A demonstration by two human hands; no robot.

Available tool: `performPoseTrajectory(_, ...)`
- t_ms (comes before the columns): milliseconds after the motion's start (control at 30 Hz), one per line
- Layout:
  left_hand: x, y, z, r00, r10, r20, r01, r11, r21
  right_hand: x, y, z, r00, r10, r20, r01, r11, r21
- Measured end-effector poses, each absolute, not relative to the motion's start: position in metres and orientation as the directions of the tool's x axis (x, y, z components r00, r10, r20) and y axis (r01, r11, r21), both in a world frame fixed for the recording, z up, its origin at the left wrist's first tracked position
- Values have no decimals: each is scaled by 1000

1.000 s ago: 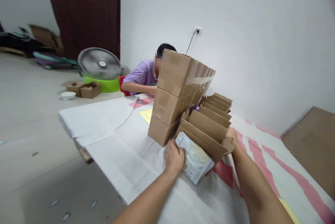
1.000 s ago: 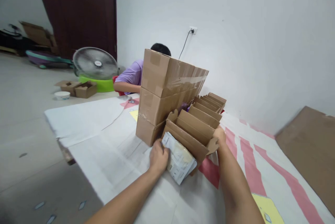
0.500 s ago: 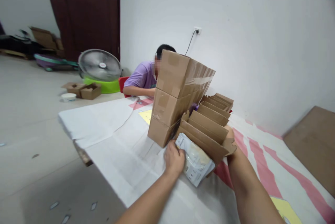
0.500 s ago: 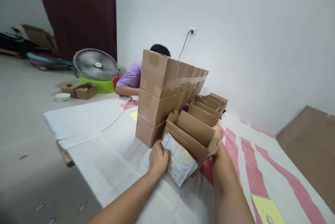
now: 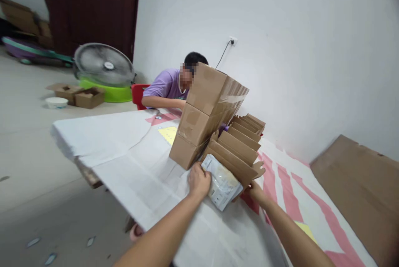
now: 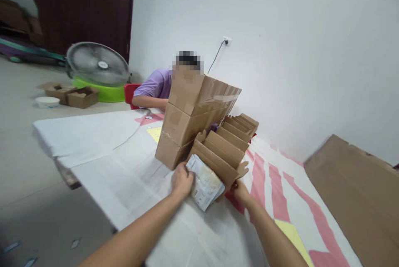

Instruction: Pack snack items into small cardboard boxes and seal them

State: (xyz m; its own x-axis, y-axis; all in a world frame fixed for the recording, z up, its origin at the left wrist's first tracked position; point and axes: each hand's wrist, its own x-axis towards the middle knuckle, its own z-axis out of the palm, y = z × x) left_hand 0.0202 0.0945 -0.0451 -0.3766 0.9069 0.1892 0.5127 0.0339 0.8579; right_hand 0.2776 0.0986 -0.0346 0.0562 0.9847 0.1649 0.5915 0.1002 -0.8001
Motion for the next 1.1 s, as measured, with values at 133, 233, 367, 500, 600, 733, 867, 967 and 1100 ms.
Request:
performPoseTrajectory(133,20,96,-44,-388,904,179,469,27,883,267,80,-50,7,990,138,607,105,-788)
performPoseTrajectory(233,18,99,-46,-384,903,192,445,-2,896,259,86,-52,35,984,175,628,115,-770)
performPoseTrajectory(367,15,105,-50,-343,916,210,414,-54,909,249,98,-56,72,968,240,651,136,-746)
performPoseTrajectory(500,11,110,-53,-306,930,205,378,-79,922,243,101,-64,123,947,295,675,139,-725)
performPoseTrajectory(600,9,112,-54,-285,939,191,342,-87,936,243,100,-68,153,936,317,675,135,-726)
performPoseTrajectory(733,6,114,-54,-276,950,145,282,-65,957,248,97,-71,234,912,336,637,117,-762)
performPoseTrajectory(867,6,115,-52,-322,941,104,231,-28,973,254,97,-76,330,870,367,571,126,-811)
performPoseTrajectory(967,7,113,-50,-371,923,97,217,-16,976,256,97,-79,372,852,367,539,124,-833)
performPoseTrajectory(1100,10,110,-45,-415,903,108,231,-10,973,256,97,-81,413,832,370,517,121,-848)
